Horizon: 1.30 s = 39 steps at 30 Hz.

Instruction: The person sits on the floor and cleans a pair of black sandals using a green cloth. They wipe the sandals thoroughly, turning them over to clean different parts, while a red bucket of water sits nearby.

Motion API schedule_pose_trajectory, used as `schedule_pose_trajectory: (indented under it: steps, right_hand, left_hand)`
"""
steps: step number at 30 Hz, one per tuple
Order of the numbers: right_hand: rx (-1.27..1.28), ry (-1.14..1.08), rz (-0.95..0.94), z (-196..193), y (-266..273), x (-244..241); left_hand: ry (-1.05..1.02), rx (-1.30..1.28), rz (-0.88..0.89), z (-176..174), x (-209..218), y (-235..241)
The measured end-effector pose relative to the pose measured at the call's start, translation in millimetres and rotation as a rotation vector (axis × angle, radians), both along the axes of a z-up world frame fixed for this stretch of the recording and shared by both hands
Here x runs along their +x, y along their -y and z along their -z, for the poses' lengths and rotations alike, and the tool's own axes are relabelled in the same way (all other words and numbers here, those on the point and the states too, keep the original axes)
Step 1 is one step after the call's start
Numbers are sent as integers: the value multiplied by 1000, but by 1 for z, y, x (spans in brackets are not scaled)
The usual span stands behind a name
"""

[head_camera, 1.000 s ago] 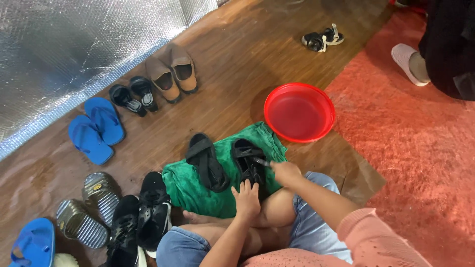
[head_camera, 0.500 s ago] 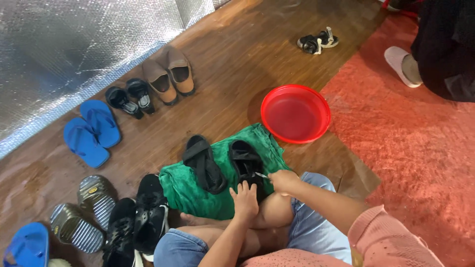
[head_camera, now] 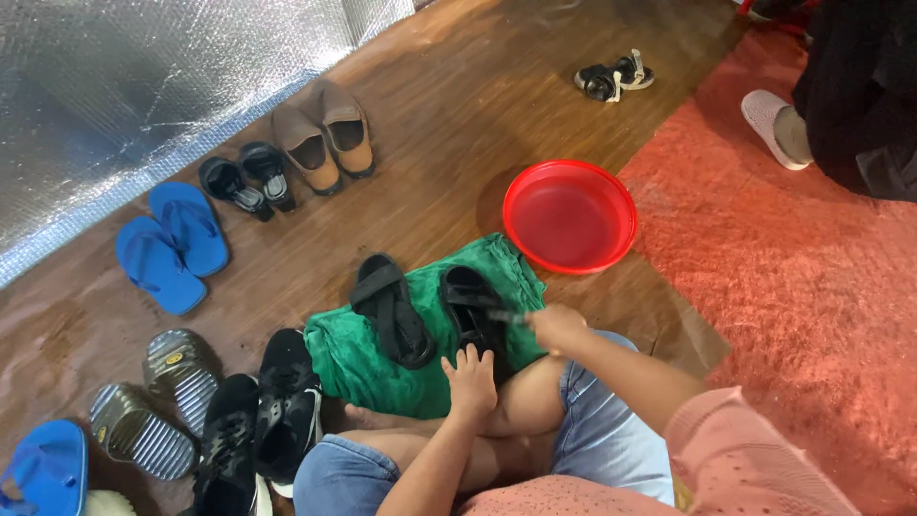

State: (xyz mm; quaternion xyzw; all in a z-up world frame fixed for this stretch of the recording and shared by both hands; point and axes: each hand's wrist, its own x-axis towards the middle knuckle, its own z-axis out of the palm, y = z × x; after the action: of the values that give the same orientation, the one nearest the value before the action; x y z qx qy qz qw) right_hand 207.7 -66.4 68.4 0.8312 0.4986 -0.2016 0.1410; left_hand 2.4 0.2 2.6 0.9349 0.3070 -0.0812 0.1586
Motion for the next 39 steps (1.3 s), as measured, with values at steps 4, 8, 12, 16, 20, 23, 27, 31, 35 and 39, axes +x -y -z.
schedule_pose_trajectory:
  steps: [4,8,12,16,20,23,27,31,35,39]
  right_hand:
    - [152,-11,71,76,-6,18]
    - [67,-143,8,35,12,-13]
    - [66,-50,-8,29,-9,8]
    - [189,-58,46,85,-11,18]
    - [67,-225,-6,46,1,-11]
    - [137,-245,76,0,-6,-4]
    - [272,34,-2,129,-9,30]
    - [161,-285,69,93,-10,-20]
    - [131,-187,166,70,-13,2]
    - [191,-105,274,140,-26,15]
  left_hand:
    - [24,30,-33,-3,-4,0]
    - [113,95,-9,12,-2,-1]
    - [132,108,-14,8,-3,2]
    - [92,89,-44,5,-4,-1]
    - [114,45,-11,8,0,-2]
    - [86,22,-12,7,0,0]
    - [42,-15,-10,-2,-3,-1]
    - [64,-24,-13,0,-1,-1]
    - [75,-25,-17,1,0,-1]
    - [108,-19,-27,5,-2,0]
